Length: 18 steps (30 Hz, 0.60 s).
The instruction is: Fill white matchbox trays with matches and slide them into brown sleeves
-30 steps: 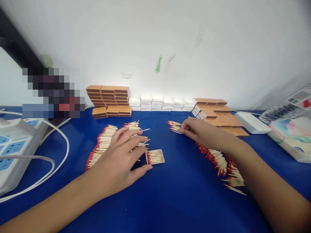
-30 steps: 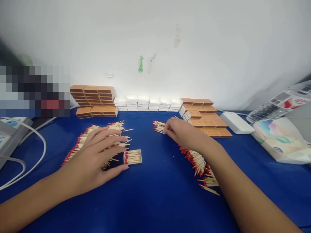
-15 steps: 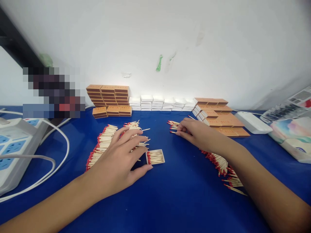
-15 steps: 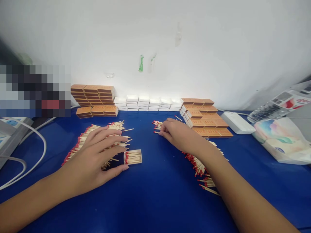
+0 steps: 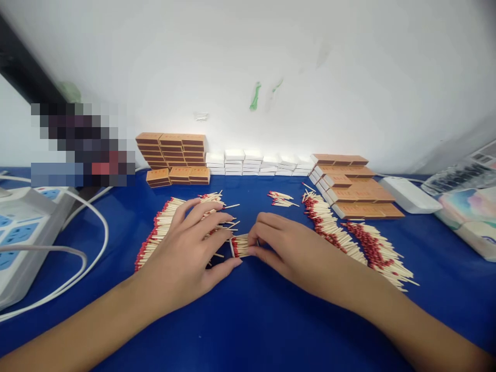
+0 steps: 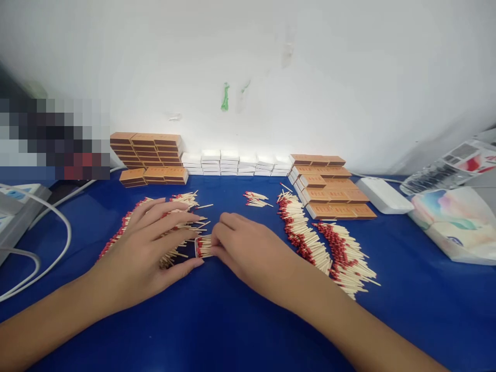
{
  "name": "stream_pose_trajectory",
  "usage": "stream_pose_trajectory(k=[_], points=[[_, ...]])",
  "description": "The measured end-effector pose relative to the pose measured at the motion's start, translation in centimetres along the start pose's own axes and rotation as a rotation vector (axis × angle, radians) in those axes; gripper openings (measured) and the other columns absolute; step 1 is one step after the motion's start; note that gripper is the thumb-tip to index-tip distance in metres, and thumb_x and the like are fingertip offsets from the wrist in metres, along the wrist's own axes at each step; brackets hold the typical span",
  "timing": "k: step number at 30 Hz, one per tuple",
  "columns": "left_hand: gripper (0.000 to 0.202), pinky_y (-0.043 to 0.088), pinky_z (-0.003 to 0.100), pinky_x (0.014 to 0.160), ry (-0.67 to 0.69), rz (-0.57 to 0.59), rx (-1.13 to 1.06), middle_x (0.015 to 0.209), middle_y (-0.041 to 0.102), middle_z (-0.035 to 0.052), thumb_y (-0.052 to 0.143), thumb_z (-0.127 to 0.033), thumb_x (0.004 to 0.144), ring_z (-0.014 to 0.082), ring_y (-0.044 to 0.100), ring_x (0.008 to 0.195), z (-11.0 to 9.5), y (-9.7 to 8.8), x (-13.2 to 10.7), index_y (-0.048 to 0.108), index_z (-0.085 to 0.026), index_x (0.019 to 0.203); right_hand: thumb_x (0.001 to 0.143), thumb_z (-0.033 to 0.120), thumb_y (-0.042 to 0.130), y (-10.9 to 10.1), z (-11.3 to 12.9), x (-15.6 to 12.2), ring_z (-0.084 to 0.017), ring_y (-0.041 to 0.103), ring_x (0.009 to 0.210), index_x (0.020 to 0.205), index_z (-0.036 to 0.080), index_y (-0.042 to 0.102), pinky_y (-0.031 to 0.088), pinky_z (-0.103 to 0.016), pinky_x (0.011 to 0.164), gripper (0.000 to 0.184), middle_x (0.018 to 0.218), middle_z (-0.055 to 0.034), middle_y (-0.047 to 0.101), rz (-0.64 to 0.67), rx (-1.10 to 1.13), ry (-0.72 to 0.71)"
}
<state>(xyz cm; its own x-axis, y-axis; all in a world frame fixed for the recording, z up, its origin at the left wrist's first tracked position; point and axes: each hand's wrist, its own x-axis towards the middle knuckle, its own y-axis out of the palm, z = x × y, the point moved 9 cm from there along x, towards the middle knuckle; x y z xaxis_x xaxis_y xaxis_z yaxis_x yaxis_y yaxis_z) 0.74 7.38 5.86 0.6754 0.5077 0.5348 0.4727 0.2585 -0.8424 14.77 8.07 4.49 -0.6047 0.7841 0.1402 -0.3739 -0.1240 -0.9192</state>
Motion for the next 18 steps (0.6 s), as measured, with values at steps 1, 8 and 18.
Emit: stream_pose_trajectory(k=[1, 8, 18], points=[[0.023, 0.040, 0.062, 0.124, 0.002, 0.001, -0.003, 0.131, 0.079, 0.0102, 0.076, -0.039, 0.103, 0.0371, 0.065, 0.136, 0.0, 0.0, 0.0, 0.078, -0.019, 0.116, 0.111, 0.021, 0.063, 0.1, 0.0, 0.1, -0.022, 0.071, 0.094, 0.104, 0.020, 0.069, 0.056, -0.035, 0.083, 0.009, 0.108, -0.0075, 0.071, -0.007, -0.014, -0.006], [0.021, 0.040, 0.063, 0.123, 0.009, 0.007, -0.033, 0.132, 0.080, 0.0094, 0.076, -0.039, 0.104, 0.0358, 0.065, 0.136, -0.1, 0.1, -0.1, 0.076, -0.021, 0.115, 0.108, 0.024, 0.065, -3.4, -7.5, -0.1, -0.026, 0.073, 0.096, 0.103, 0.021, 0.073, 0.052, -0.037, 0.082, 0.010, 0.104, -0.0081, 0.074, -0.186, -0.198, 0.171], [0.024, 0.043, 0.063, 0.123, 0.016, -0.002, -0.061, 0.131, 0.080, 0.0099, 0.077, -0.039, 0.103, 0.0348, 0.066, 0.135, -0.3, 0.0, -0.1, 0.077, -0.019, 0.116, 0.103, 0.023, 0.066, -3.3, -12.4, -0.2, -0.024, 0.068, 0.085, 0.096, 0.021, 0.075, 0.049, -0.035, 0.075, 0.011, 0.098, -0.0079, 0.071, -0.133, -0.218, 0.266]])
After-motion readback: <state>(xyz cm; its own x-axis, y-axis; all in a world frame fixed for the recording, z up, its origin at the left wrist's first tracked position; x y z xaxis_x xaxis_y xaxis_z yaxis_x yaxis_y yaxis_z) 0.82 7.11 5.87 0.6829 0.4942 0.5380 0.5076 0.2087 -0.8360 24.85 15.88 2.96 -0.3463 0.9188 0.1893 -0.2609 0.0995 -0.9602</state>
